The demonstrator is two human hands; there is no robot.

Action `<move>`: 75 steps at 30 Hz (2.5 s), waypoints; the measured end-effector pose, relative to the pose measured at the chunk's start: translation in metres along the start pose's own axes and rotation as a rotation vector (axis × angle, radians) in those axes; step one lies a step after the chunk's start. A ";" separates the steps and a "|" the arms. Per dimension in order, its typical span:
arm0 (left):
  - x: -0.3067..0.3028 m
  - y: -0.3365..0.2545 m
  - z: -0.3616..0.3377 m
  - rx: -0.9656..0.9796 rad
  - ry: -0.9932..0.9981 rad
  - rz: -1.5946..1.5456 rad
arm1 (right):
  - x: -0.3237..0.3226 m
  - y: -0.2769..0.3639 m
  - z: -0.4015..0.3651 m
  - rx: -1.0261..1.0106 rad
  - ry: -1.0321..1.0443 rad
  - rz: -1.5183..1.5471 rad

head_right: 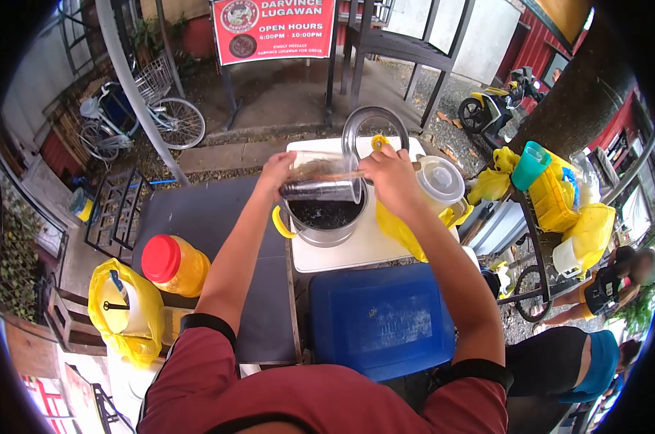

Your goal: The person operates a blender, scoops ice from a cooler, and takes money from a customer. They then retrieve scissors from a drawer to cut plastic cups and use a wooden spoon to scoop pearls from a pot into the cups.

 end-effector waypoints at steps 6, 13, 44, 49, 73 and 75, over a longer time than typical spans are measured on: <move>-0.021 -0.013 0.000 0.005 -0.054 -0.134 | -0.004 -0.044 -0.017 0.113 0.149 0.330; -0.018 -0.041 0.009 0.350 -0.191 0.171 | 0.017 -0.053 -0.021 0.304 0.142 0.377; 0.039 -0.136 -0.024 0.780 0.206 0.264 | 0.078 -0.012 -0.035 0.453 -0.020 1.081; 0.043 -0.141 -0.020 0.765 0.236 0.452 | 0.049 -0.017 -0.036 0.488 -0.152 0.747; 0.025 -0.156 -0.005 0.722 0.185 0.441 | 0.008 -0.004 -0.011 0.221 -0.349 0.303; 0.025 -0.158 0.003 0.792 0.221 0.454 | 0.010 -0.003 -0.010 0.297 -0.342 0.471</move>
Point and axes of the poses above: each hand's wrist, its own z-axis towards the middle knuckle, its own x-axis out of the palm, y = z × x, the point moved 7 cm from there along z, towards the middle knuckle, and after that the axes turned 6 degrees about y, right-handed, at the moved point
